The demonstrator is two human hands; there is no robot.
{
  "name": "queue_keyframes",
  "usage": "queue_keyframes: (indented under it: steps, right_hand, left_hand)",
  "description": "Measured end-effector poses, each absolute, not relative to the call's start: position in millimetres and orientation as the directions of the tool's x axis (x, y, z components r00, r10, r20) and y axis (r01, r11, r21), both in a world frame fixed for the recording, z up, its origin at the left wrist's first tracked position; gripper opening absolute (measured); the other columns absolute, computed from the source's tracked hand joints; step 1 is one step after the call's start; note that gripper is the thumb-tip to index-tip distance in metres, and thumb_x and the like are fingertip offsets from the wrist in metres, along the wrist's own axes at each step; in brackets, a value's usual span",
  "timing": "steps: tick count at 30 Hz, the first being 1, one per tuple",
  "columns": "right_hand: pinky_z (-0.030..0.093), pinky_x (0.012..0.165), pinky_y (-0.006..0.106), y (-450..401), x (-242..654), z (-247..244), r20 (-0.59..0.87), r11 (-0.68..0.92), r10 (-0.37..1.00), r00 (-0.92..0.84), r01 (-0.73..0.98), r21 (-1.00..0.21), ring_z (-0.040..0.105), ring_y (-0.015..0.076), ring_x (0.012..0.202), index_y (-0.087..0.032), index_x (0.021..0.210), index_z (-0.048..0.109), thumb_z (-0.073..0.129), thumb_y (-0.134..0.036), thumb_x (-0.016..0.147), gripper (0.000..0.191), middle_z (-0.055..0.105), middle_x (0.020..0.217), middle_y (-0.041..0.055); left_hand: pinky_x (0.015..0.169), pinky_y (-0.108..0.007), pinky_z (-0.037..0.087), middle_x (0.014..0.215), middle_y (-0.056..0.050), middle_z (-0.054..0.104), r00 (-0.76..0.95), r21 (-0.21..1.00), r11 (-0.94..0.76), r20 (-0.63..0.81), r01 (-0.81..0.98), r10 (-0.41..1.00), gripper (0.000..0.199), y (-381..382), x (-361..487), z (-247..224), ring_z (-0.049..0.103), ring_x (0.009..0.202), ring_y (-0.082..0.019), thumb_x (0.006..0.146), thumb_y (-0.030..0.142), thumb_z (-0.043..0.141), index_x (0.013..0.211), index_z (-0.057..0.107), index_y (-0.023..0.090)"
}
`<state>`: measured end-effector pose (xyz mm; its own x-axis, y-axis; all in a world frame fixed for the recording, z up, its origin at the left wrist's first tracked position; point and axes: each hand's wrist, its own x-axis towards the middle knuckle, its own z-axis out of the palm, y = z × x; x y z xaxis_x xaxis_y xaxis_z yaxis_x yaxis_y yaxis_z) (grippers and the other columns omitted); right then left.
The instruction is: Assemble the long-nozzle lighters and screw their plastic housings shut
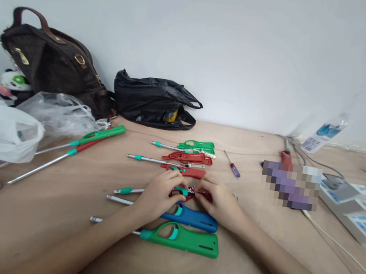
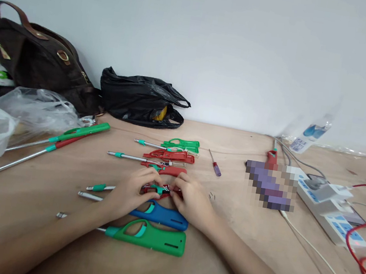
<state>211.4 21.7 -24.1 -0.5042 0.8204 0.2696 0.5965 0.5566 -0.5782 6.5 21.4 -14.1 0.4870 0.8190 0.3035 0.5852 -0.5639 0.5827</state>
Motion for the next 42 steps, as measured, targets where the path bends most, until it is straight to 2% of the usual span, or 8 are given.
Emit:
queue_keyframes:
  steps: [5,12,35,42]
  right_hand:
    - [0.044,0.070,0.031,23.0,211.0,-27.6,0.280,0.570,0.817,-0.504,0.631,-0.527,0.056,0.0194,0.082,-0.018,0.078,0.055,0.059,-0.009,0.082,0.011,0.060,0.089,0.0048]
    - [0.040,0.067,0.028,23.9,207.4,-32.1,0.324,0.529,0.842,-0.431,0.547,-0.648,0.054,0.0174,0.077,-0.019,0.076,0.055,0.059,-0.005,0.082,0.015,0.059,0.078,0.0014]
    - [0.039,0.066,0.026,28.0,206.2,-32.8,0.333,0.533,0.838,-0.432,0.517,-0.670,0.054,0.0159,0.074,-0.018,0.073,0.057,0.063,-0.002,0.077,0.018,0.059,0.075,-0.0005]
    - [0.036,0.060,0.024,29.1,208.4,-29.8,0.271,0.483,0.861,-0.431,0.523,-0.702,0.049,0.0135,0.065,-0.018,0.070,0.057,0.065,-0.003,0.077,0.019,0.053,0.068,-0.0030]
  left_hand:
    - [0.075,-0.029,0.041,0.089,0.001,0.061,0.487,0.579,-0.562,0.300,0.591,0.820,0.019,21.5,6.4,-14.2,0.056,0.089,-0.020,0.074,0.006,0.071,0.083,0.060,0.019]
    - [0.073,-0.028,0.042,0.088,0.001,0.059,0.478,0.600,-0.550,0.295,0.581,0.827,0.016,21.2,6.4,-14.6,0.057,0.084,-0.018,0.075,0.007,0.071,0.081,0.061,0.018]
    - [0.072,-0.027,0.044,0.084,0.001,0.061,0.488,0.596,-0.567,0.311,0.569,0.816,0.012,23.4,7.2,-17.8,0.059,0.082,-0.018,0.076,0.009,0.068,0.074,0.060,0.018]
    - [0.073,-0.027,0.046,0.090,-0.001,0.064,0.561,0.531,-0.637,0.325,0.559,0.762,0.008,23.5,0.9,-14.1,0.060,0.083,-0.017,0.083,0.012,0.060,0.083,0.065,0.018]
